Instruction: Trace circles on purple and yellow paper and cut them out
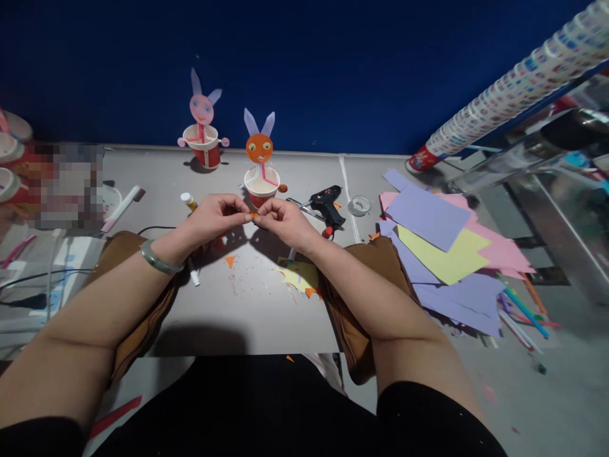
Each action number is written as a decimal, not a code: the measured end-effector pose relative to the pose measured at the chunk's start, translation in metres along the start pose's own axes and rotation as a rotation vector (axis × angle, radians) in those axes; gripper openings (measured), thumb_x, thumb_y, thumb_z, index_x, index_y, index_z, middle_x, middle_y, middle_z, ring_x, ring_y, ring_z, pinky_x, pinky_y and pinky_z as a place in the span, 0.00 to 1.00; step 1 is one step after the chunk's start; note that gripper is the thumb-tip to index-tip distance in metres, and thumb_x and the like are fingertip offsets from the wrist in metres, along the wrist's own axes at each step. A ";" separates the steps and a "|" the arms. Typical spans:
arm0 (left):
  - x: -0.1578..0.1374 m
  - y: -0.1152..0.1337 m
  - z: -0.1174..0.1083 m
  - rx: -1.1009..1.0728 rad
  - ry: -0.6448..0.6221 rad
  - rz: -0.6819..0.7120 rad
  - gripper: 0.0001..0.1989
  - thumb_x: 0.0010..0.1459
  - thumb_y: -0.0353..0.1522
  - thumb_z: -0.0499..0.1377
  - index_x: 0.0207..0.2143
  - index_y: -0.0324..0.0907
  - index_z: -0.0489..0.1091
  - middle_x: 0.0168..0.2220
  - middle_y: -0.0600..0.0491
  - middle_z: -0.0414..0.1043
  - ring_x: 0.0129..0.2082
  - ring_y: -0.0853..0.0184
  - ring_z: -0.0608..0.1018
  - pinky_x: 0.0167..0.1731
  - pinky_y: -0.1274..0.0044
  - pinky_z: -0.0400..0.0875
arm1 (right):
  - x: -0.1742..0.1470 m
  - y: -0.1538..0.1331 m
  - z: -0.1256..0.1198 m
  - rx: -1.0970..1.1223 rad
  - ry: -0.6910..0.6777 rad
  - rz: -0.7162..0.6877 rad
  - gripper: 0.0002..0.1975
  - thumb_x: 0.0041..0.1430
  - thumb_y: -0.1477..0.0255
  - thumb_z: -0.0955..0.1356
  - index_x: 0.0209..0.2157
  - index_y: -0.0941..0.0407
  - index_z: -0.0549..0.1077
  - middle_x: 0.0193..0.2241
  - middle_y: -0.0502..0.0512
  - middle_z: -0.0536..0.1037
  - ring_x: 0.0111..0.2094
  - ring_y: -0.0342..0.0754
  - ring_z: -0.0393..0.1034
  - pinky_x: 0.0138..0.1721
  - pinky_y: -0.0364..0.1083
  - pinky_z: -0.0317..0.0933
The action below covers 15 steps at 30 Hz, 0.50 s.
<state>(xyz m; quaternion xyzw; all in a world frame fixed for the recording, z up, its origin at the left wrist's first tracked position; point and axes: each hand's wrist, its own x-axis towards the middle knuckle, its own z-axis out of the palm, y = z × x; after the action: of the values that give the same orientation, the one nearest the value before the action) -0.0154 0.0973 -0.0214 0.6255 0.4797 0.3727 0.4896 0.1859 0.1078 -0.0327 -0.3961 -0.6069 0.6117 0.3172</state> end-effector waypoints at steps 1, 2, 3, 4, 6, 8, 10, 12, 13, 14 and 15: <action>-0.001 0.001 -0.001 0.003 -0.006 -0.011 0.08 0.50 0.35 0.68 0.27 0.41 0.74 0.23 0.56 0.72 0.24 0.73 0.69 0.26 0.77 0.64 | 0.000 0.000 0.000 -0.010 -0.001 -0.004 0.21 0.52 0.54 0.76 0.31 0.54 0.67 0.19 0.40 0.61 0.21 0.37 0.50 0.24 0.42 0.45; -0.001 0.001 -0.003 0.007 -0.006 -0.026 0.08 0.51 0.35 0.68 0.27 0.41 0.74 0.22 0.57 0.71 0.23 0.73 0.68 0.25 0.77 0.63 | -0.001 -0.001 0.000 -0.026 -0.001 -0.012 0.20 0.53 0.54 0.76 0.32 0.54 0.68 0.19 0.40 0.60 0.21 0.38 0.50 0.25 0.42 0.46; -0.001 0.001 -0.006 0.012 0.006 -0.039 0.08 0.51 0.35 0.67 0.27 0.42 0.74 0.22 0.57 0.70 0.22 0.73 0.68 0.24 0.77 0.63 | -0.002 -0.002 -0.001 -0.048 0.004 -0.026 0.19 0.54 0.56 0.75 0.33 0.54 0.69 0.19 0.40 0.60 0.21 0.38 0.50 0.26 0.42 0.47; 0.000 0.001 -0.010 0.021 0.035 -0.045 0.07 0.52 0.35 0.67 0.28 0.42 0.74 0.21 0.57 0.70 0.22 0.72 0.67 0.24 0.77 0.62 | -0.002 -0.003 -0.002 -0.082 0.020 -0.047 0.17 0.55 0.57 0.75 0.34 0.54 0.70 0.19 0.40 0.60 0.21 0.38 0.51 0.26 0.42 0.48; 0.003 -0.002 -0.019 0.043 0.139 -0.032 0.07 0.52 0.35 0.67 0.28 0.42 0.74 0.22 0.57 0.70 0.22 0.72 0.67 0.25 0.76 0.63 | -0.003 -0.006 -0.007 -0.188 0.114 -0.113 0.14 0.57 0.60 0.74 0.37 0.54 0.70 0.19 0.41 0.61 0.22 0.40 0.53 0.28 0.43 0.51; 0.008 -0.006 -0.028 0.066 0.266 0.001 0.08 0.52 0.35 0.68 0.28 0.42 0.73 0.23 0.57 0.70 0.23 0.72 0.68 0.26 0.76 0.64 | -0.002 -0.008 -0.016 -0.332 0.281 -0.201 0.11 0.58 0.63 0.72 0.38 0.53 0.71 0.21 0.43 0.63 0.24 0.42 0.56 0.30 0.45 0.54; 0.013 -0.011 -0.033 0.077 0.323 -0.002 0.08 0.52 0.36 0.68 0.28 0.42 0.73 0.22 0.57 0.69 0.23 0.72 0.68 0.27 0.76 0.65 | 0.002 -0.009 -0.027 -0.459 0.456 -0.283 0.09 0.58 0.66 0.71 0.37 0.54 0.71 0.23 0.46 0.66 0.25 0.43 0.60 0.33 0.46 0.58; 0.017 -0.016 -0.033 0.085 0.332 -0.010 0.08 0.53 0.36 0.67 0.29 0.42 0.72 0.23 0.57 0.70 0.24 0.71 0.70 0.28 0.76 0.66 | 0.009 -0.007 -0.039 -0.538 0.566 -0.333 0.07 0.58 0.67 0.69 0.37 0.54 0.71 0.27 0.49 0.70 0.27 0.44 0.62 0.34 0.47 0.60; 0.019 -0.018 -0.032 0.091 0.334 -0.005 0.08 0.53 0.35 0.67 0.29 0.42 0.72 0.24 0.57 0.71 0.25 0.71 0.71 0.29 0.76 0.67 | 0.013 -0.006 -0.044 -0.562 0.593 -0.344 0.06 0.58 0.67 0.69 0.37 0.54 0.71 0.29 0.50 0.72 0.28 0.44 0.63 0.35 0.48 0.61; 0.020 -0.019 -0.030 0.097 0.340 0.005 0.08 0.52 0.34 0.67 0.29 0.42 0.71 0.26 0.56 0.73 0.27 0.71 0.72 0.30 0.76 0.68 | 0.017 -0.005 -0.049 -0.577 0.603 -0.345 0.06 0.58 0.68 0.68 0.37 0.54 0.71 0.32 0.52 0.74 0.30 0.45 0.65 0.35 0.48 0.62; 0.021 -0.021 -0.027 0.103 0.348 0.015 0.08 0.52 0.34 0.67 0.29 0.42 0.71 0.28 0.55 0.74 0.28 0.71 0.74 0.32 0.76 0.69 | 0.021 -0.004 -0.052 -0.590 0.598 -0.340 0.07 0.58 0.67 0.68 0.38 0.54 0.71 0.35 0.53 0.76 0.31 0.45 0.66 0.36 0.48 0.62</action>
<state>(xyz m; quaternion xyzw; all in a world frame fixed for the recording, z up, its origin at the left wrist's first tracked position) -0.0398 0.1261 -0.0350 0.5792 0.5711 0.4540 0.3638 0.2211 0.1516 -0.0284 -0.5235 -0.6934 0.2106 0.4481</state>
